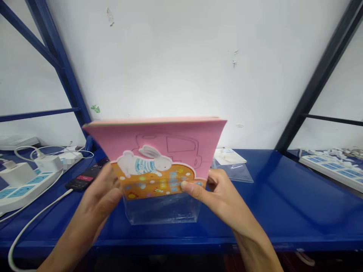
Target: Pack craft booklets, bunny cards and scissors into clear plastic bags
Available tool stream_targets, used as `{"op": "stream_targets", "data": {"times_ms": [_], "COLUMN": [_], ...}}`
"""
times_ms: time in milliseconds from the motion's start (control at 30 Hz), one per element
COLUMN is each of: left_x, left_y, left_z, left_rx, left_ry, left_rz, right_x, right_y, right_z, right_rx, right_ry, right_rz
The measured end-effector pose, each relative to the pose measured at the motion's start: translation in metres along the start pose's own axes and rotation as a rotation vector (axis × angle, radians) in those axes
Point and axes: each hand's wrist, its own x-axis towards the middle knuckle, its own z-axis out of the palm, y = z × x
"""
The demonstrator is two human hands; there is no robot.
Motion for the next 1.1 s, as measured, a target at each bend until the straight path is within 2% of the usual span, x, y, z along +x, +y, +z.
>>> {"op": "stream_targets", "data": {"times_ms": [67, 133, 300, 433, 600, 667, 733, 800, 867, 967, 1033, 1100], "left_x": [-0.002, -0.003, -0.003, 0.002, 0.009, 0.011, 0.012, 0.013, 0.013, 0.014, 0.014, 0.015], "left_y": [-0.006, -0.011, -0.012, -0.018, -0.027, -0.027, -0.028, -0.030, -0.033, -0.039, -0.042, -0.043], "left_z": [0.011, 0.020, 0.024, 0.020, 0.017, 0.014, 0.011, 0.008, 0.007, 0.007, 0.008, 0.009], "left_rx": [0.032, 0.072, 0.064, 0.107, -0.076, -0.115, -0.125, -0.108, -0.073, -0.023, 0.011, 0.043], "left_ry": [-0.024, -0.022, 0.053, 0.091, 0.165, 0.185, 0.182, 0.167, 0.154, 0.130, 0.132, 0.144], "left_rz": [-0.033, -0.040, -0.015, -0.032, -0.041, -0.041, -0.035, -0.036, -0.037, -0.032, -0.025, -0.012], "right_x": [0.001, 0.002, 0.002, 0.003, 0.008, 0.013, 0.017, 0.020, 0.022, 0.022, 0.022, 0.022], "right_y": [0.000, 0.000, 0.002, 0.000, 0.009, 0.023, 0.044, 0.069, 0.091, 0.110, 0.111, 0.107], "right_z": [0.002, 0.004, 0.005, 0.005, -0.005, -0.015, -0.023, -0.029, -0.032, -0.032, -0.033, -0.033], "right_rx": [0.189, 0.280, 0.212, 0.049, 0.134, 0.003, -0.272, -0.574, -0.758, -0.807, -0.797, -0.796], "right_ry": [-0.101, -0.132, -0.114, -0.159, -0.152, -0.076, 0.008, -0.007, -0.080, -0.220, -0.278, -0.280], "right_rz": [0.054, 0.086, 0.135, 0.077, -0.003, -0.010, 0.013, 0.027, 0.013, 0.030, 0.055, 0.079]}}
